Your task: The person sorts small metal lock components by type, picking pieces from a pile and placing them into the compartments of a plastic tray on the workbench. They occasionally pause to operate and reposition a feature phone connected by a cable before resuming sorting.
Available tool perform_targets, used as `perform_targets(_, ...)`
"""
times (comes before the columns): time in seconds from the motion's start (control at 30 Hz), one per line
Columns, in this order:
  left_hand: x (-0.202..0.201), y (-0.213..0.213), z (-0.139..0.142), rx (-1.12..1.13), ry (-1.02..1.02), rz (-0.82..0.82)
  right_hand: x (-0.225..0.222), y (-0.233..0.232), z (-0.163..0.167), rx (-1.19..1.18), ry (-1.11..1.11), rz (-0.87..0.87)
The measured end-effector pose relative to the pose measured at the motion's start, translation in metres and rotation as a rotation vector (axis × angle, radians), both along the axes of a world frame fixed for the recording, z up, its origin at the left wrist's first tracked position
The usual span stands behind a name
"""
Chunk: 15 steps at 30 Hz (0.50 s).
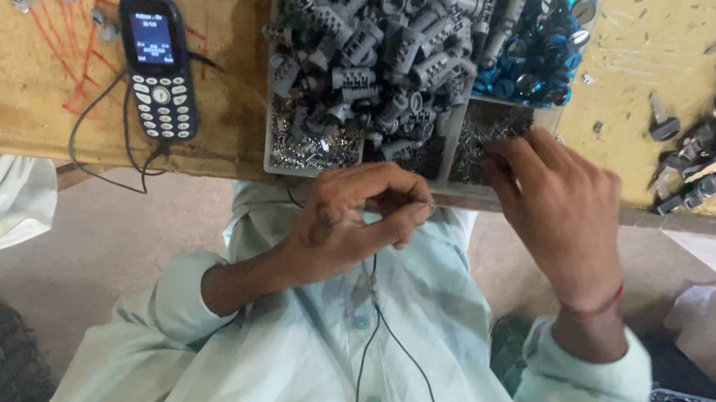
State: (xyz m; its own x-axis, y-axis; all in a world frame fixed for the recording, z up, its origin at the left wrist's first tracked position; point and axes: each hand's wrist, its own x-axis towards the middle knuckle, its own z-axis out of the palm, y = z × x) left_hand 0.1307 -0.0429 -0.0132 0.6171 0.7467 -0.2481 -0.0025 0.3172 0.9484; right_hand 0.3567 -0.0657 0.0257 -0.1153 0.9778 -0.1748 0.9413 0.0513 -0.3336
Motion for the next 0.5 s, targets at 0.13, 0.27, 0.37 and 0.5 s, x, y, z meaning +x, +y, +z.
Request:
perform_targets(0.13,0.004,0.000,-0.003,-0.039,-0.060,-0.037,0.011,0.004,-0.013,0.009,-0.109,0.040)
perform_targets(0.27,0.005,0.002,-0.003,0.069,-0.045,-0.014,0.009,-0.006,-0.021,-0.006,-0.085,0.031)
perform_targets(0.37,0.005,0.003,-0.003,0.069,-0.059,-0.056,0.006,-0.014,-0.025,-0.001,-0.008,-0.008)
perform_targets(0.5,0.006,0.003,-0.004,0.057,-0.079,-0.052,0.010,-0.018,-0.027,0.025,0.229,-0.188)
